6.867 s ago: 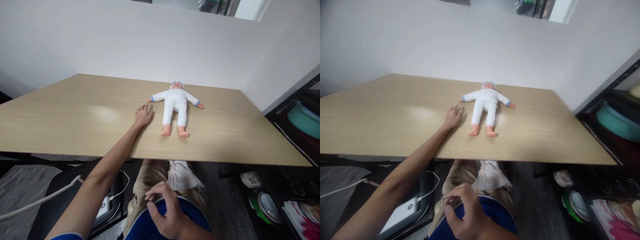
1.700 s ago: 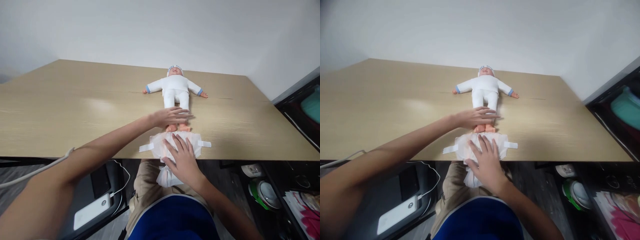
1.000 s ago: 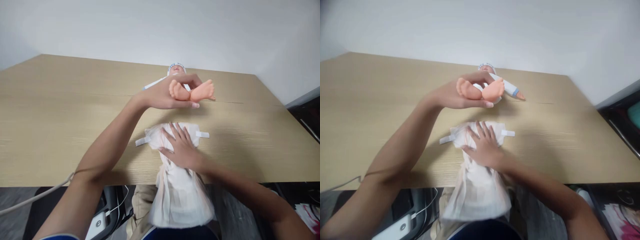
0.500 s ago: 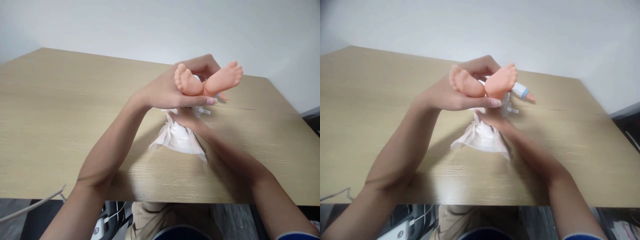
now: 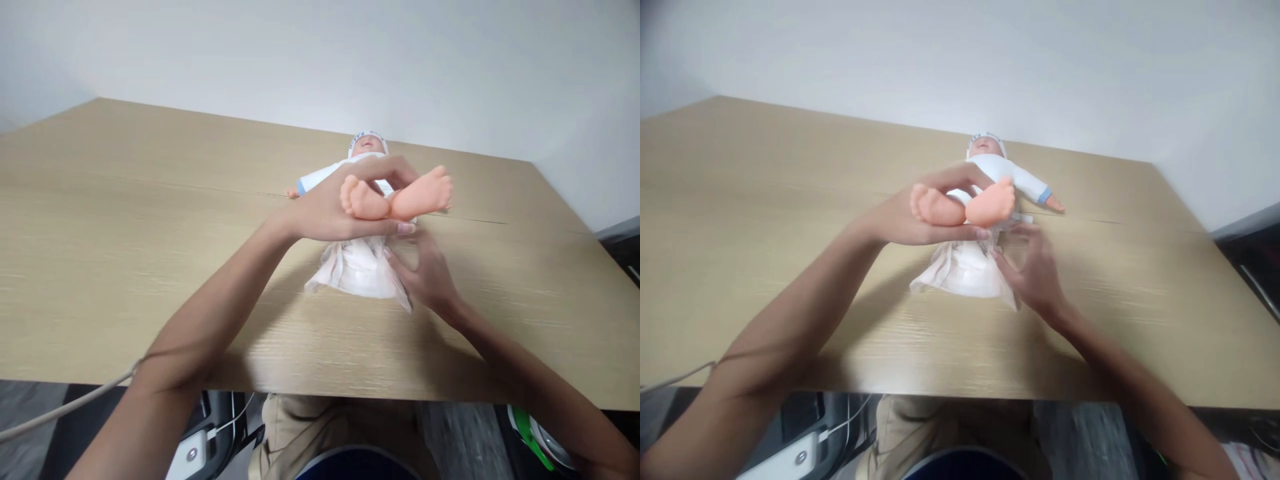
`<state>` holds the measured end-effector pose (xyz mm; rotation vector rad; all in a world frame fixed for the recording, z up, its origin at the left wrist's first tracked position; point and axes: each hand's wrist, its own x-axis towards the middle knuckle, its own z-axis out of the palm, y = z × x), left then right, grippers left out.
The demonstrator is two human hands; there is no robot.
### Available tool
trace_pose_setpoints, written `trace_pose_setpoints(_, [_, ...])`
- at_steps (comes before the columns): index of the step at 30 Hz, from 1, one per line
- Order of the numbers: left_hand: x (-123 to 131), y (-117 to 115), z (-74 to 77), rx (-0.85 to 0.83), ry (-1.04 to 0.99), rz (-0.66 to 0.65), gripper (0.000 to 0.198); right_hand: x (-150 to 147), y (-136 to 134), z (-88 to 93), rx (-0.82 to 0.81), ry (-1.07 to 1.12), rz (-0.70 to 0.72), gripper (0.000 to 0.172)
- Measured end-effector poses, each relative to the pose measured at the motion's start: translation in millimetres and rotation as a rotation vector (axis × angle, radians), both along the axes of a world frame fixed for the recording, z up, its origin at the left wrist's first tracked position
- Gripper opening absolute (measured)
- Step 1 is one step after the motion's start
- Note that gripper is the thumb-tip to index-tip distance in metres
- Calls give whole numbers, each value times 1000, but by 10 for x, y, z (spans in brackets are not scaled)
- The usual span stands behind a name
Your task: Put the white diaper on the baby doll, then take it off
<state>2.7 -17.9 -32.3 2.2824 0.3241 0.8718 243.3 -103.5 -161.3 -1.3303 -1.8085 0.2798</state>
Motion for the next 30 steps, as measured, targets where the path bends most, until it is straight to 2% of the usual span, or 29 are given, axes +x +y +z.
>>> trace_pose_setpoints(2, [21, -47, -90, 19, 17, -3, 43, 10, -89, 119, 113, 45, -32, 66])
trace_pose_setpoints(4, [58, -104, -180, 54, 10, -13, 40, -22, -43, 201, 146, 38, 39, 72])
trace_pose_setpoints(8, [32, -242, -283, 130, -10, 23, 41, 59, 149, 234, 156, -16, 215, 60])
trace_pose_setpoints(11, [-195, -314, -311, 192, 101, 84, 45, 305, 154, 218, 120, -139, 328, 47])
trace_pose_setpoints(13, [-426, -317, -377, 241, 197, 93, 38, 483, 102, 187, 122, -257, 396, 40])
trace_pose_setpoints(15, [-662, -287, -522, 271, 261, 55, 28, 620, 52, 118, 167, -377, 444, 41])
trace_pose_setpoints(17, [-852, -246, -735, 279, 276, 7, 26, 697, 30, 13, 222, -470, 467, 43])
trace_pose_setpoints(20, [-1003, -213, -1052, 287, 284, -3, 42, 724, 36, -145, 255, -531, 479, 45])
trace_pose_setpoints(22, [-1031, -218, -1175, 289, 323, -8, 52, 724, 44, -202, 236, -544, 485, 49])
trace_pose_setpoints(25, [-1027, -242, -1189, 284, 377, -20, 61, 750, 43, -187, 171, -538, 515, 56])
trace_pose_setpoints(30, [-998, -316, -997, 181, 446, -16, 58, 774, -13, 23, 1, -397, 569, 52])
